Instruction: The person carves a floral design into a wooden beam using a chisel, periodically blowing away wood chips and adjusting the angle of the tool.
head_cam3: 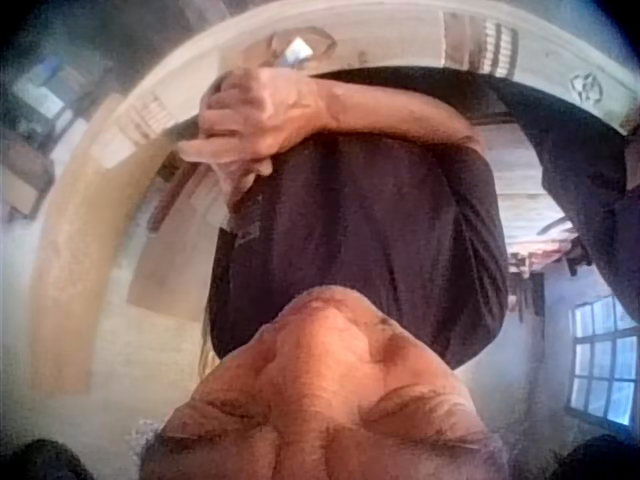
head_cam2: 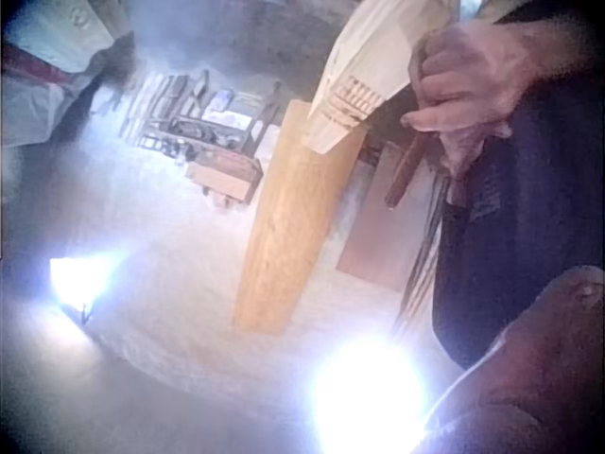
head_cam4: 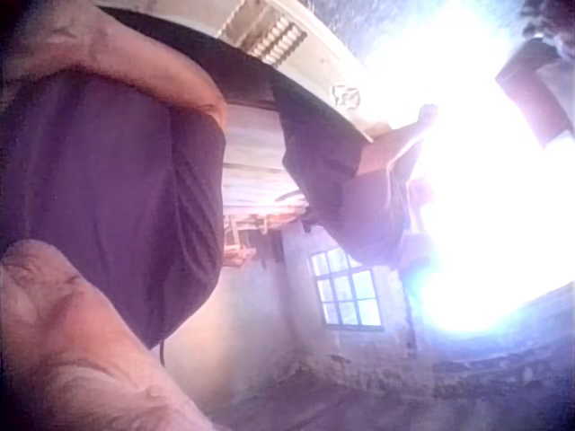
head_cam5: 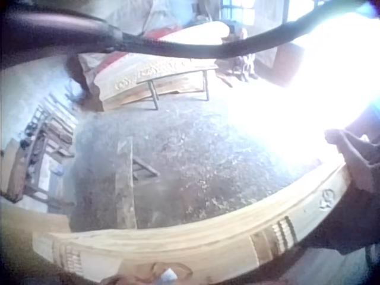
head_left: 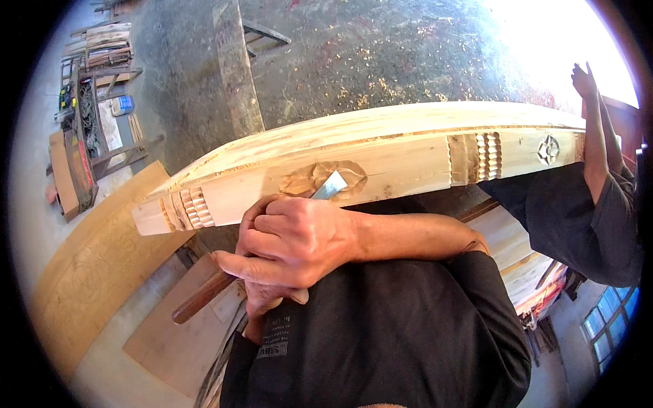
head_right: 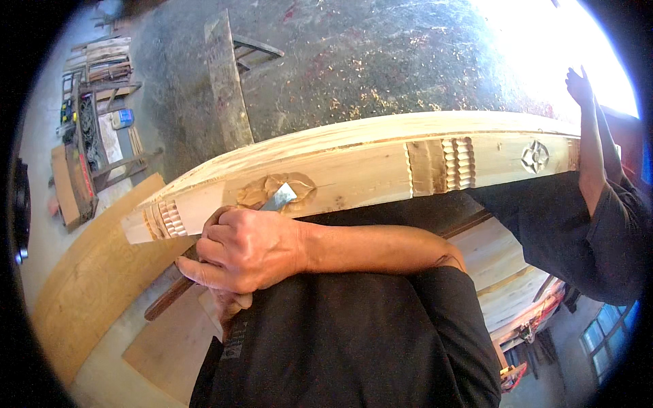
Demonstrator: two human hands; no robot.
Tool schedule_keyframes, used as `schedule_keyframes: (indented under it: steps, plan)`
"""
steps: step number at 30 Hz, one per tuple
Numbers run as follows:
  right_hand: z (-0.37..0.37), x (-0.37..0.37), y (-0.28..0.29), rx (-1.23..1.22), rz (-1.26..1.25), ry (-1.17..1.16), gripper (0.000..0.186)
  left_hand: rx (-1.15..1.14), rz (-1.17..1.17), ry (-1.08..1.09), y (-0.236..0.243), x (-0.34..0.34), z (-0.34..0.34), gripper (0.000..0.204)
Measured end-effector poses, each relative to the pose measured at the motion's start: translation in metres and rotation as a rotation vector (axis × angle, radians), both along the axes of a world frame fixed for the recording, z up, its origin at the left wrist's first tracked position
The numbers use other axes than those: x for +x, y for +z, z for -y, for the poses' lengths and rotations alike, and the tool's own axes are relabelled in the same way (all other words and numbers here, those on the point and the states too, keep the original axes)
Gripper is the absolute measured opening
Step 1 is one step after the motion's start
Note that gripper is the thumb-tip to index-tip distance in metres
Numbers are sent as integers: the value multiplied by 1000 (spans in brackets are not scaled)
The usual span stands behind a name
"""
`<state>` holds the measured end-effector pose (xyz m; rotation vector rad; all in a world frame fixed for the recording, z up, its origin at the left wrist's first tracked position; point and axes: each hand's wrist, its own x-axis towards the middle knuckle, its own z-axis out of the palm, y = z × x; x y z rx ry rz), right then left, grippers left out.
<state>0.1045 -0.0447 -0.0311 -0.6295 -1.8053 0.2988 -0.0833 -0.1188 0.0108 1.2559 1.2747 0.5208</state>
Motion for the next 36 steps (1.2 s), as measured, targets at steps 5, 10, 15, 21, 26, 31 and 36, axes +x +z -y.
schedule_keyframes:
  steps: [5, 10, 15, 21, 26, 31, 36]
  plan:
    - [-1, 1, 1, 6, -19, 7, 48, 27, -25, -27, -2, -1, -1, 103]
    - [-1, 1, 2, 24, -36, 10, 54, 41, -57, -35, 0, 0, -1, 101]
    - [-1, -1, -1, 14, -56, 13, 53, 63, -68, -47, -5, -1, -1, 99]
    - [-3, -1, -4, 52, -41, -18, 64, 78, -109, -59, -1, 0, -1, 96]
    - [-3, 0, -3, 28, -61, -36, 66, 97, -154, -79, 2, -2, -3, 93]
    - [-3, -1, -4, 27, -37, -79, 71, 121, -206, -97, 3, -6, -7, 91]
    - [-3, -2, -4, 14, -24, -89, 70, 152, -256, -117, 3, -9, -11, 89]
